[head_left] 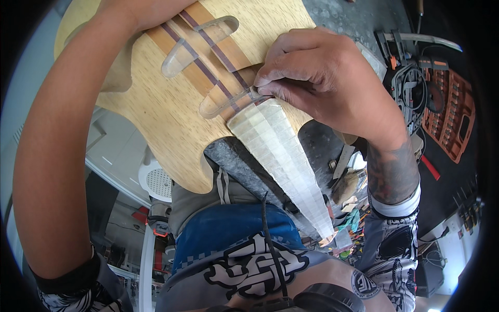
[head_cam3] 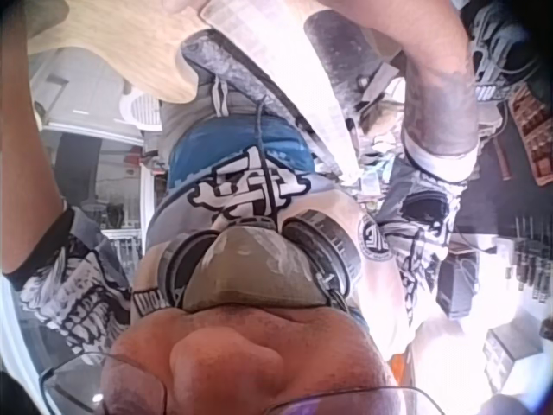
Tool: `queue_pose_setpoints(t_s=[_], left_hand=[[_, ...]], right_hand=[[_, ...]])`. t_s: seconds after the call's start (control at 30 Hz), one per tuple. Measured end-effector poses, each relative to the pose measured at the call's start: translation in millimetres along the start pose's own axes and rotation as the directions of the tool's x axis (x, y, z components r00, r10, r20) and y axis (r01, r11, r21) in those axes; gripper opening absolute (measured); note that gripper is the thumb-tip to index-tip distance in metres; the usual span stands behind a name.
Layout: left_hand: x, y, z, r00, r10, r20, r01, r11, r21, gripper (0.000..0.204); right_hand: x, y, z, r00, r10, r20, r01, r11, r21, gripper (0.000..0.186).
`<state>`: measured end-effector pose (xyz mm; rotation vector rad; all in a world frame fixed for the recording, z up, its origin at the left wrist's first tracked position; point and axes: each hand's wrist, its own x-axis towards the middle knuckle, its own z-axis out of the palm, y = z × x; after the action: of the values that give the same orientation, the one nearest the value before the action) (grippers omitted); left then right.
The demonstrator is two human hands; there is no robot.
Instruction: The person sands the body and headstock of a wooden guitar using a sanding block. They wipe the surface with a green cloth and continue sanding the headstock area.
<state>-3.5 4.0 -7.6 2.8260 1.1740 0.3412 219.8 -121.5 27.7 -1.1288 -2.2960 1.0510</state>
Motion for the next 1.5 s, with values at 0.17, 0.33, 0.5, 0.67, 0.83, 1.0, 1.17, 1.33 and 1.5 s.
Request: queue_pose_setpoints(t_s=[0.17, 0.33, 0.5, 0.67, 0.83, 1.0, 1.17, 1.33, 1.5], left_hand=[[0.8, 3.7, -0.4, 1.0, -0.006, -0.004, 0.006, 1.0, 0.009, 0.071], [2.8, -6.1, 4.4, 1.0, -0.003, 0.013, 0.003, 1.0, 0.015, 0.071], [2.7, -2.5, 2.8, 1.0, 0.0, 0.008, 0.0, 1.0, 0.009, 0.071], [2.3, 0.0, -1.4, 1.0, 0.007, 0.014, -0.007, 1.0, 0.005, 0.071], [2.6, -3.9, 3.1, 1.0, 0.011, 0.003, -0.011, 1.0, 0.011, 0.071], [2.4, -1.6, 2.6, 1.0, -0.001, 0.008, 0.001, 1.0, 0.007, 0.071], [1.4, 3.5, -1.3, 1.0, -0.01, 0.01, 0.01, 1.0, 0.014, 0.071], [2.3, 0.1, 0.6, 1.0, -0.008, 0.02, 0.008, 1.0, 0.012, 0.071], [3.5, 0.5, 2.0, 1.0, -0.005, 0.013, 0.005, 1.0, 0.013, 0.071]], right_hand=[[-1.2, -0.9, 2.8, 0.999, -0.024, -0.023, 0.025, 0.999, 0.027, 0.014], [1.9, -0.9, 0.8, 1.0, -0.02, -0.01, 0.02, 1.0, -0.016, 0.013], [1.6, 1.8, -2.8, 1.0, -0.017, -0.012, 0.016, 1.0, -0.025, 0.014], [2.4, 3.3, -2.6, 1.0, -0.018, 0.0, 0.018, 1.0, -0.001, 0.016], [0.7, 4.5, -1.2, 0.999, -0.04, -0.015, 0.04, 0.999, 0.006, 0.017], [-0.9, 3.0, -1.5, 0.999, -0.041, -0.012, 0.041, 0.999, 0.0, 0.015], [-2.4, 1.0, -2.1, 1.0, -0.011, 0.001, 0.011, 1.0, 0.004, 0.014], [-2.7, 3.2, -1.0, 1.0, -0.022, -0.01, 0.022, 1.0, 0.009, 0.015], [-3.4, 3.0, -1.6, 1.0, -0.019, -0.021, 0.019, 1.0, 0.004, 0.015]])
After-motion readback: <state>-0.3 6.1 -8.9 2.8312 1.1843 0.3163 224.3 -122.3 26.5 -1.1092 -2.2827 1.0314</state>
